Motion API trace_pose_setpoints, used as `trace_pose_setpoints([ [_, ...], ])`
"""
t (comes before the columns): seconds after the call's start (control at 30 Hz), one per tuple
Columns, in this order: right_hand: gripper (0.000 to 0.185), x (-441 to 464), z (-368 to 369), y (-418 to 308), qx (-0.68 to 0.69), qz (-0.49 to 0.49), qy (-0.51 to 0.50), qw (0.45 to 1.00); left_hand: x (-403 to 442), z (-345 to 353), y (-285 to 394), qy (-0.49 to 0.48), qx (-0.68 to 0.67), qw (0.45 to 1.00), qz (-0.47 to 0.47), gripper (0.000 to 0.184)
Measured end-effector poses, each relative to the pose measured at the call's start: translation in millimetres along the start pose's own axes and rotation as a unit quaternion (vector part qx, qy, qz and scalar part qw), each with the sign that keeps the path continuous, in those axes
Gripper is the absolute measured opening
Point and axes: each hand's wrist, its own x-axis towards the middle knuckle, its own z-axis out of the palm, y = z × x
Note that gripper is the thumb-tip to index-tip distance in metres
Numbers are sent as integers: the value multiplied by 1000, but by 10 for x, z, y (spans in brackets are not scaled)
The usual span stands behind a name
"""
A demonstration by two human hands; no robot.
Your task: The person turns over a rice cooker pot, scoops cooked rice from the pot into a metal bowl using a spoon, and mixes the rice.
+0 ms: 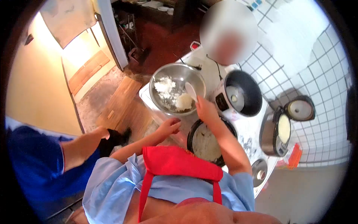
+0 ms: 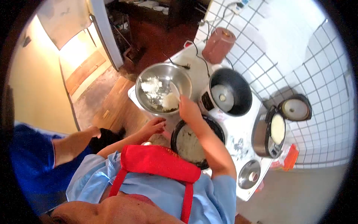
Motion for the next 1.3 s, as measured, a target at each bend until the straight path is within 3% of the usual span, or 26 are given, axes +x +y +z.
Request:
trace_pose_setpoints([
  [0.1,29,-427,-53,146,98,-68,83,989,-58,-212,-87,7,-1,1000,-10,44],
  [0.2,32,-991,-259,87,196,111,4,974,-133,-453,-232,13,-3,1000,-20,42],
  [0.27,34,-1413,12,451,116,91,68,987,-122,-711,-312,15,-1,999,-34,39],
  [0.3,34,-1629,15,470,148,114,74,980,-170,-822,-245,21,-7,1000,-17,37],
  [0.33,35,-1766,0,416,185,78,126,972,-270,-894,-156,26,-14,1000,-1,34],
  [0.37,33,-1934,110,549,231,159,102,954,-362,-949,-61,30,-21,999,16,32],
  [0.43,34,-2097,41,457,194,180,105,958,-483,-1098,280,54,60,991,106,27],
  [0.47,34,-2162,44,446,195,199,112,954,-547,-1125,490,62,32,992,105,27],
  [0.6,36,-2207,116,458,176,176,139,958,-613,-1156,1107,120,-36,961,247,34],
  [0.67,36,-2174,112,430,154,166,148,963,-638,-1217,1345,103,-3,941,321,54],
  [0.73,36,-2190,190,507,127,134,176,967,-703,-1188,1609,164,33,903,396,66],
  [0.87,37,-2206,272,559,117,126,204,964,-915,-1372,2104,265,23,831,489,72],
  [0.97,38,-2206,224,500,94,169,172,966,-1005,-1612,2286,317,4,812,491,69],
  [1.07,38,-2196,236,533,53,100,215,970,-1107,-1750,2345,330,-22,818,470,67],
  [1.3,41,-2185,262,539,64,130,198,969,-1301,-2062,2264,388,-84,784,478,68],
])
